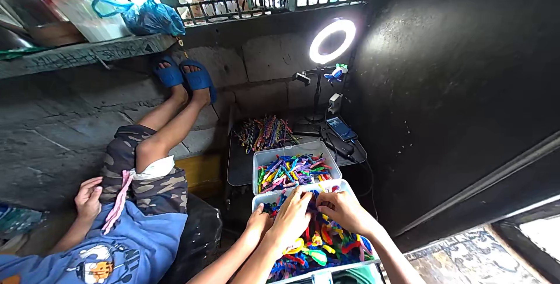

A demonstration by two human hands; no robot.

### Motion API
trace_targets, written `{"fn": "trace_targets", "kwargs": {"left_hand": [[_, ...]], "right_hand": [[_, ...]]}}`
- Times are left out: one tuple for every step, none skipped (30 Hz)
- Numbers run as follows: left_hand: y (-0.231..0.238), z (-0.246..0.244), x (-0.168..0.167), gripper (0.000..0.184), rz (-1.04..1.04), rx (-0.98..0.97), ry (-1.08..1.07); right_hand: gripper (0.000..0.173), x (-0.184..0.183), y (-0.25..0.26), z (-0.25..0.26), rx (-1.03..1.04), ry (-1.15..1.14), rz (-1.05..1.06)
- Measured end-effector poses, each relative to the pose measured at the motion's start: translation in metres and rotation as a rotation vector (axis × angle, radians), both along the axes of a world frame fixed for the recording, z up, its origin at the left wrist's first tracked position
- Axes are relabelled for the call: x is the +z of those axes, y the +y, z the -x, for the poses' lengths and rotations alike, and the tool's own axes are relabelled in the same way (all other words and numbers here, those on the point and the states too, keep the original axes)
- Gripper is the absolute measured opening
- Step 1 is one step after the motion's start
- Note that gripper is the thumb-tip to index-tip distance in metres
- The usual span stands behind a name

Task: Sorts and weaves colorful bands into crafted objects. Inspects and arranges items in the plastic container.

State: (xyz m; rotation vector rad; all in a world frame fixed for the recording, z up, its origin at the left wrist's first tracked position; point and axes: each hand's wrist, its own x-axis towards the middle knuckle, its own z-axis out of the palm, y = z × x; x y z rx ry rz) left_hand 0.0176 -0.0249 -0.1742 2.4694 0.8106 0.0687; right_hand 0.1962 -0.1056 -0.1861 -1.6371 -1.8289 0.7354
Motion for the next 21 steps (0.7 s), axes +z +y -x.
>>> {"fn": "trace_targets", "kwargs": {"left_hand": [[0.0, 0.002, -0.003, 0.033, -0.025, 0.001, -0.09], [-0.001, 0.002, -0.008, 0.028, -0.071, 0.008, -0.218], [-0.002, 0.003, -0.01, 0.024, -0.109, 0.021, -0.329], [-0.003, 0.003, -0.009, 0.023, -0.121, 0.038, -0.412], [-0.004, 0.004, -0.008, 0.022, -0.115, 0.058, -0.484], [-0.003, 0.005, -0.006, 0.022, -0.084, 0.074, -0.55], [-0.002, 0.006, -0.005, 0.021, -0.035, 0.086, -0.625], [-0.001, 0.006, -0.003, 0.021, 0.048, 0.098, -0.702], [0.0, 0.007, -0.002, 0.022, 0.152, 0.11, -0.775], [0.001, 0.008, -0.001, 0.022, 0.265, 0.123, -0.839], [0.003, 0.008, 0.0, 0.021, 0.383, 0.131, -0.89], [0.004, 0.008, 0.002, 0.02, 0.495, 0.134, -0.922], [0.004, 0.009, 0.004, 0.02, 0.593, 0.14, -0.933], [0.004, 0.01, 0.008, 0.023, 0.685, 0.149, -0.933], [0.004, 0.011, 0.01, 0.027, 0.775, 0.161, -0.93], [0.005, 0.011, 0.012, 0.032, 0.86, 0.171, -0.93], [0.004, 0.012, 0.014, 0.038, 0.935, 0.185, -0.94], [0.004, 0.011, 0.015, 0.042, 1.0, 0.197, -0.961], [0.003, 0.011, 0.015, 0.045, 1.045, 0.193, -0.98], [0.003, 0.012, 0.015, 0.048, 1.082, 0.178, -0.99], [0.004, 0.013, 0.014, 0.049, 1.113, 0.171, -0.998]], "right_hand": [[0.02, 0.0, -0.002, 0.001, -0.003, 0.025, -0.072], [0.019, 0.001, -0.004, 0.003, -0.015, 0.053, -0.154], [0.019, 0.004, -0.005, 0.003, -0.034, 0.084, -0.224], [0.019, 0.008, -0.007, 0.003, -0.058, 0.118, -0.282], [0.02, 0.012, -0.009, 0.002, -0.08, 0.152, -0.329], [0.021, 0.015, -0.011, 0.0, -0.091, 0.192, -0.36], [0.021, 0.019, -0.014, -0.003, -0.097, 0.229, -0.376], [0.022, 0.021, -0.016, -0.007, -0.1, 0.267, -0.376], [0.022, 0.023, -0.017, -0.01, -0.102, 0.308, -0.368], [0.022, 0.023, -0.018, -0.013, -0.102, 0.352, -0.358], [0.022, 0.024, -0.019, -0.015, -0.101, 0.394, -0.346], [0.021, 0.024, -0.02, -0.016, -0.1, 0.431, -0.337], [0.02, 0.023, -0.02, -0.016, -0.099, 0.464, -0.333], [0.02, 0.023, -0.02, -0.016, -0.096, 0.496, -0.331], [0.02, 0.023, -0.02, -0.015, -0.092, 0.52, -0.327], [0.02, 0.023, -0.019, -0.015, -0.086, 0.545, -0.326], [0.02, 0.022, -0.019, -0.013, -0.08, 0.567, -0.328], [0.019, 0.021, -0.019, -0.012, -0.078, 0.586, -0.332], [0.018, 0.021, -0.019, -0.011, -0.079, 0.601, -0.336], [0.018, 0.02, -0.018, -0.01, -0.081, 0.61, -0.34], [0.017, 0.02, -0.018, -0.009, -0.082, 0.612, -0.339]]}}
